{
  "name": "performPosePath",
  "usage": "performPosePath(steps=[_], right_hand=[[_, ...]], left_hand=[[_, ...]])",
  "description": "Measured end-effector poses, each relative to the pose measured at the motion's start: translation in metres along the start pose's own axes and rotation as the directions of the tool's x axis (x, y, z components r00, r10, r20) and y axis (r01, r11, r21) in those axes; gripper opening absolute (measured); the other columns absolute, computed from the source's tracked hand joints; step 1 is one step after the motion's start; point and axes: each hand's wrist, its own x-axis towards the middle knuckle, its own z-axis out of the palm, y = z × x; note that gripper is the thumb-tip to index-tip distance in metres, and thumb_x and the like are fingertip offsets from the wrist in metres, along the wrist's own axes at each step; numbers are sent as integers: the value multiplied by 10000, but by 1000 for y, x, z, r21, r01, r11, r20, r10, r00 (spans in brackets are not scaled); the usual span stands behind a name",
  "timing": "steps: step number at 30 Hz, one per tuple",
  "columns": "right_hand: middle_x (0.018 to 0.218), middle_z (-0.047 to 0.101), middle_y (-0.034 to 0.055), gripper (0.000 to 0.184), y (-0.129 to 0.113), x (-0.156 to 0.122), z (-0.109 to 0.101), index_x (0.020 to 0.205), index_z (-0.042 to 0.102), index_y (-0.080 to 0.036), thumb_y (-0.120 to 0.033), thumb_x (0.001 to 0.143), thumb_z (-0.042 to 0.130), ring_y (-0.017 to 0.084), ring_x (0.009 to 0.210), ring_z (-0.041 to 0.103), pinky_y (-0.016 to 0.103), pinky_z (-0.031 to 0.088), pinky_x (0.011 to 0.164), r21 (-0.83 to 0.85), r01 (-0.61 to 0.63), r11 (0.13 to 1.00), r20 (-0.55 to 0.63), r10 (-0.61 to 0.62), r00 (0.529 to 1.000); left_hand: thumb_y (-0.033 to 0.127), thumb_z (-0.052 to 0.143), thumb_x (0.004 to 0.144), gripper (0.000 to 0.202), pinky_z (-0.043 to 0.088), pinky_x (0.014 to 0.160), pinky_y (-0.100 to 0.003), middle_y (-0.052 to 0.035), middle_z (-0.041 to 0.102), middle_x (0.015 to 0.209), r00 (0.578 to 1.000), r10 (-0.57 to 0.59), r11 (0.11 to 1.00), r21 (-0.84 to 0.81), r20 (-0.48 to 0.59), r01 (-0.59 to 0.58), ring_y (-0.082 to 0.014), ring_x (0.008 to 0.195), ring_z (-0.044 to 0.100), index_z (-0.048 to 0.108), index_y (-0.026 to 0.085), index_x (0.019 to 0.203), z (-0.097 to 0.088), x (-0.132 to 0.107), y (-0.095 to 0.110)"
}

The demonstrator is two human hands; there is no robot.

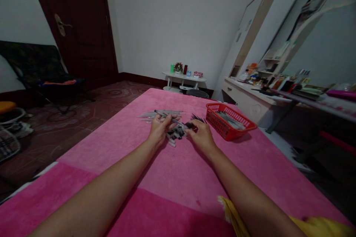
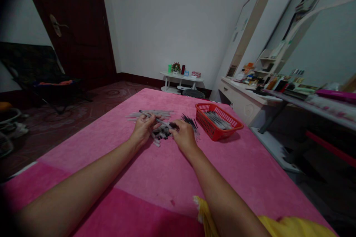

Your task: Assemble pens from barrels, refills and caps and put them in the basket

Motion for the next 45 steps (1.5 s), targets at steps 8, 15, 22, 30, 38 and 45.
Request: performPosePath(steps=[8, 15, 22, 30, 38, 45], right_hand=[[885, 698, 43, 307, -2, 0, 0, 1000, 685, -179, -190, 714, 574, 162, 743, 612, 280, 475, 712, 97, -52, 994, -47, 56, 997], [676, 638, 9, 226, 6, 2, 6, 791, 627, -166, -358, 679, 665, 156, 573, 603, 254, 488, 493, 498, -291, 817, -7, 340, 940], [556, 597, -39, 305, 1, 3, 3, 755, 585, -167, -375, 604, 749, 93, 436, 523, 208, 456, 426, 704, -339, 624, 23, 458, 889], [617, 673, 14, 366, -13, -1, 6, 780, 553, -166, -346, 564, 786, 149, 512, 637, 225, 511, 440, 742, -401, 538, 158, 441, 883], [686, 651, -4, 225, -8, 0, 11, 794, 570, -190, -292, 649, 707, 164, 593, 650, 265, 538, 540, 595, -260, 761, -10, 331, 944], [792, 689, 37, 105, -8, -3, 10, 807, 631, -195, -274, 739, 613, 182, 702, 659, 273, 543, 614, 283, -134, 950, -102, 169, 980]], left_hand=[[304, 801, 657, 395, 581, 674, -281, -49, 721, 838, 1000, -3, 1000, -5, -6, 3, -199, 795, 716, 507, 165, 882, 0, -1, 0], [324, 799, 659, 399, 576, 677, -288, -44, 715, 850, 998, -2, 1000, 1, -55, 3, -187, 788, 710, 508, 165, 882, -3, 3, 0], [320, 807, 645, 390, 575, 678, -282, -41, 708, 849, 997, 2, 1000, -15, -71, -3, -179, 785, 705, 520, 161, 856, -6, 5, -2], [338, 807, 641, 392, 574, 707, -303, -47, 708, 849, 997, -1, 1000, -6, -72, 0, -184, 791, 704, 540, 154, 862, -5, 4, -3], [281, 830, 608, 408, 587, 674, -294, -30, 709, 791, 997, -31, 998, -52, -66, 27, -185, 745, 710, 506, 167, 827, -2, 3, -4], [292, 830, 612, 432, 585, 668, -279, -16, 695, 782, 997, -71, 996, -66, -34, 68, -179, 767, 706, 474, 182, 831, 0, 1, -8]])
